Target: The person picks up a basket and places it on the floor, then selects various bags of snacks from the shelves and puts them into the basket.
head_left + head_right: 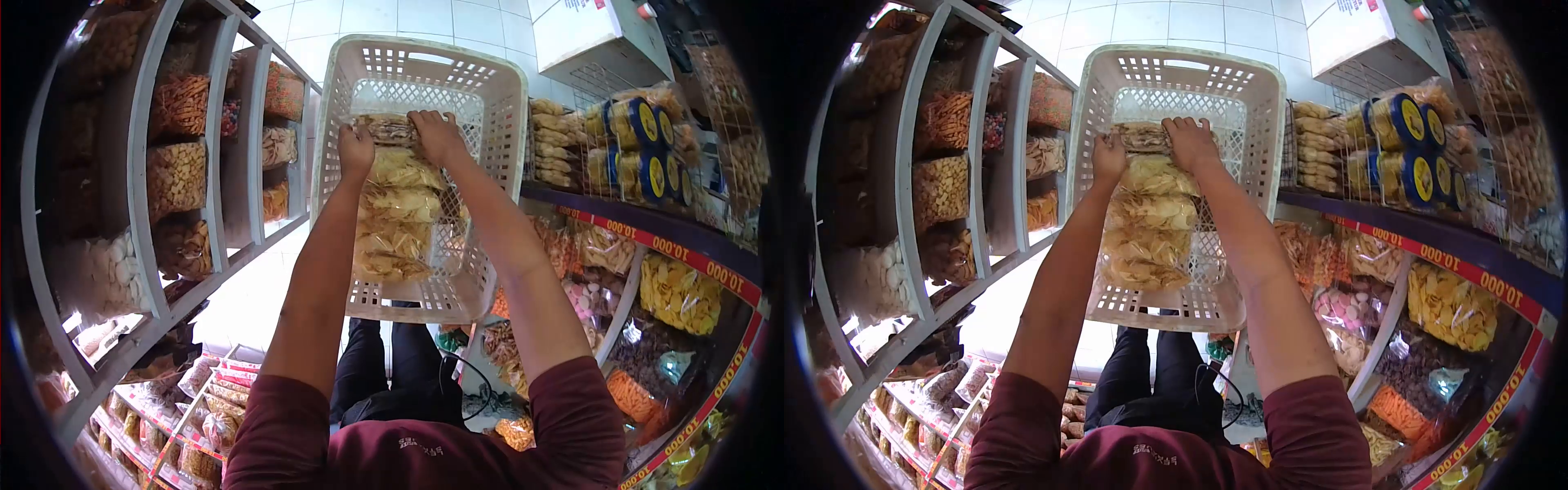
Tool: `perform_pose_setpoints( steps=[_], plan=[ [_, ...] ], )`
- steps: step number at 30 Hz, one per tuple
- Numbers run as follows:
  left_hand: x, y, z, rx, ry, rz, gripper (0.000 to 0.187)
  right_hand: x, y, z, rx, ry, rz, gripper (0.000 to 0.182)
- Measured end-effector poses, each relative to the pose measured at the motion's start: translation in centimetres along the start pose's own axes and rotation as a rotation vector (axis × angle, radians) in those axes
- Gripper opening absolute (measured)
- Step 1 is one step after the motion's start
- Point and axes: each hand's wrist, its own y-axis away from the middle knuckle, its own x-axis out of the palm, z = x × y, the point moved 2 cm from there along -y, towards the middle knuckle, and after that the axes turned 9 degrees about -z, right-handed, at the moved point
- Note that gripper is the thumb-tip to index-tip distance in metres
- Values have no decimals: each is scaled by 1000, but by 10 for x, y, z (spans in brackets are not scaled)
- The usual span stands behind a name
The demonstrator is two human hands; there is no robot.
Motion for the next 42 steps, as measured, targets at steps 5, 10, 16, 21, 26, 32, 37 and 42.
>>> perform_pose_setpoints(
  steps=[5, 10, 16, 21, 26, 32, 37, 42],
  plan=[
    [5, 3, 19, -127, 0, 26, 64, 35, -11, 1, 44, -40, -18, 70],
    [5, 0, 20, -149, -27, 60, 68, 27, -7, 4, 62, -46, 23, 76],
    [-17, 9, 0, -112, -62, 103, 84, -4, 16, 19, 95, 8, 23, 88],
    [-41, 6, -62, -157, -138, 252, 87, -55, 45, 32, 191, -102, -80, 92],
    [-74, 29, -153, -17, -194, 201, 88, -141, 86, 43, 238, -46, -192, 87],
    [-103, 95, -343, 427, 71, 200, 78, -303, 171, 42, 275, 57, -549, 77],
    [-174, 218, -511, 832, 567, 189, 39, -454, 296, 52, 386, 212, -871, 65],
    [-257, 363, -596, 1193, 749, 394, 36, -550, 439, 61, 432, 405, -1176, 45]
  ],
)
